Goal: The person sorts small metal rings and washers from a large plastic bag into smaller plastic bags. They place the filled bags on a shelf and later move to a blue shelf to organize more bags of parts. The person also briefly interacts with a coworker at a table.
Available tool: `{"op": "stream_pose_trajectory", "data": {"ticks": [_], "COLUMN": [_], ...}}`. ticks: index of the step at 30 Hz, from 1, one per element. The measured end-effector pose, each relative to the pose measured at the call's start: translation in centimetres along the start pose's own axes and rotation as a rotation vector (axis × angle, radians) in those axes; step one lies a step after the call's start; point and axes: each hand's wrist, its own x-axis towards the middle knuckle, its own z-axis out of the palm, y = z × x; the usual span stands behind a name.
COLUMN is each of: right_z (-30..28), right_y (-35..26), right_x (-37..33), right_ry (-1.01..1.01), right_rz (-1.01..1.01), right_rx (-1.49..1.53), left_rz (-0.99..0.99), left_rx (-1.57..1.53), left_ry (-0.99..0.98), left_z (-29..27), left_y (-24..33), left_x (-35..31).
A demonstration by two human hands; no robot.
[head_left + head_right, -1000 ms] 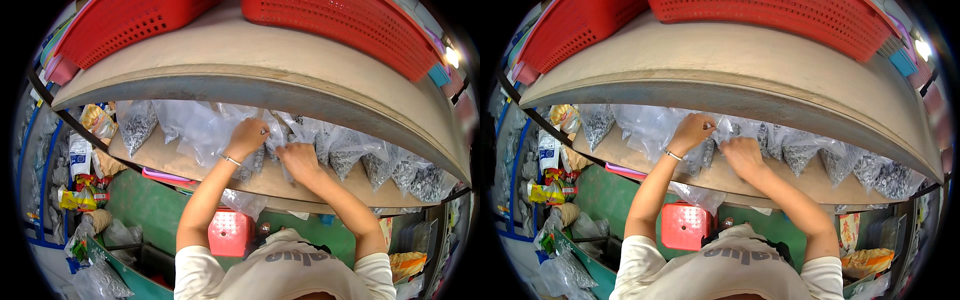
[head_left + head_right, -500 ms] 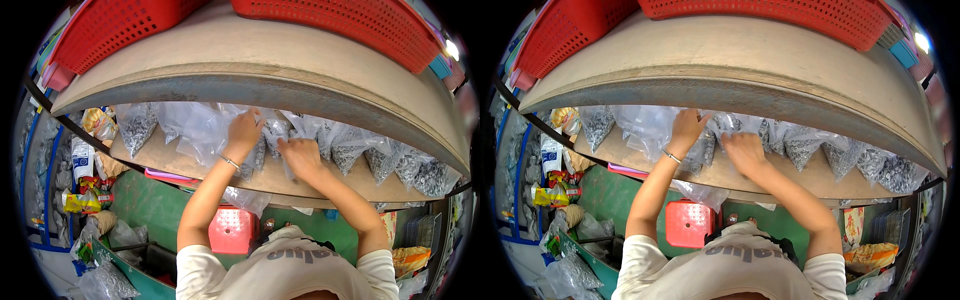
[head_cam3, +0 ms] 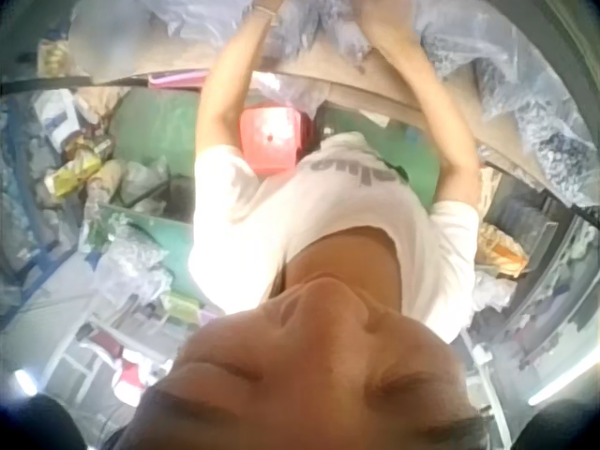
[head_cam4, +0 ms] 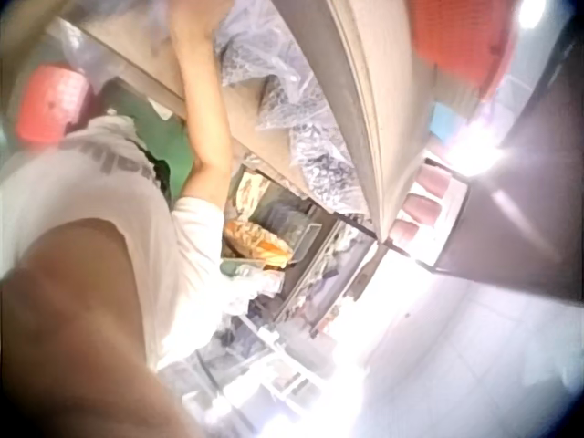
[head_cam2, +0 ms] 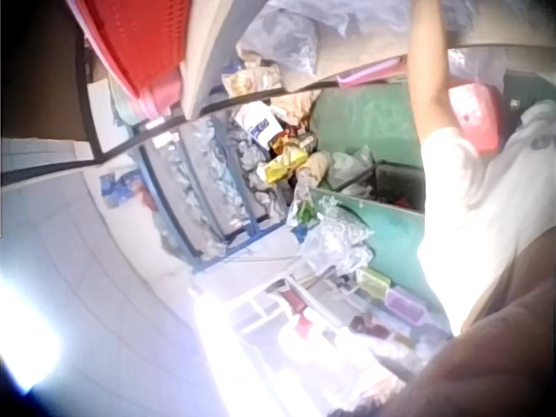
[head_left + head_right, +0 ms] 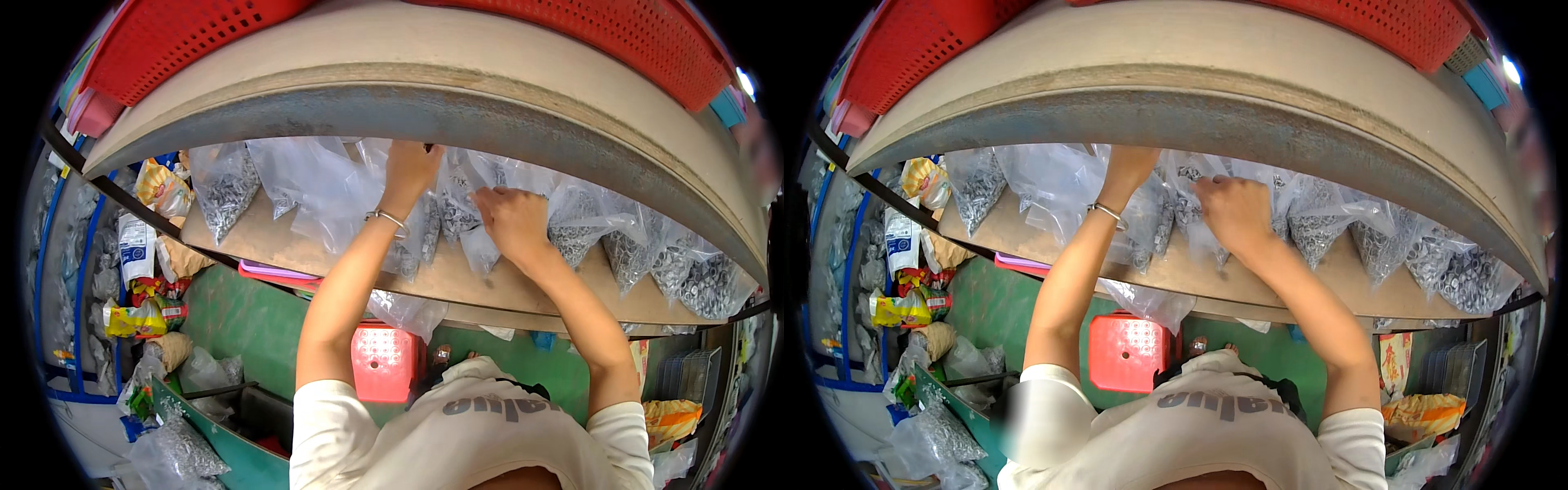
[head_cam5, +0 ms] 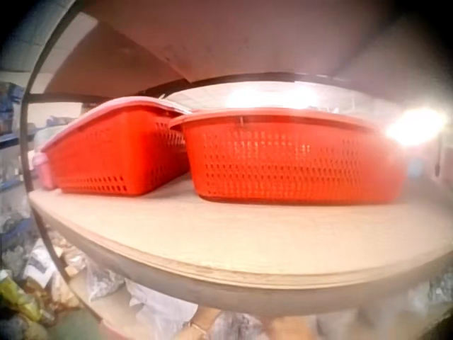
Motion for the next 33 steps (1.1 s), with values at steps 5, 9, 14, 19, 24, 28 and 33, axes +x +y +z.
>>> {"op": "stream_pose_trajectory", "data": {"ticks": [5, 9, 14, 19, 24, 28, 33], "right_z": [-0.8, -1.7, -1.6, -1.4, -3.4, -3.1, -1.2], "right_y": [1.4, 0.9, 1.3, 1.4, 0.2, -2.6, -6.2], "right_x": [-1.8, -2.1, -2.4, -2.2, -3.2, -6.9, -8.7], "right_ry": [0.022, 0.055, 0.05, 0.048, 0.04, -0.231, -0.171], "right_rz": [0.152, 0.203, 0.256, 0.334, 0.863, 1.309, 1.614], "right_rx": [0.013, 0.109, 0.122, 0.233, 1.492, 2.395, 2.57], "left_rz": [-0.179, 0.026, -0.179, -0.683, -1.453, -1.623, -1.563], "left_rx": [-0.426, -0.34, -0.52, -0.742, -1.767, -2.25, -2.228], "left_ry": [-0.136, 0.004, -0.11, -0.006, 0.095, 0.242, 0.459], "left_z": [-0.8, -0.2, -1.4, -5.7, -9.0, -8.4, -7.3], "left_y": [4.6, 4.4, 4.8, 8.0, 10.6, 11.5, 12.5], "left_x": [0.9, 1.0, 0.2, -2.4, -10.1, -15.5, -18.9]}}
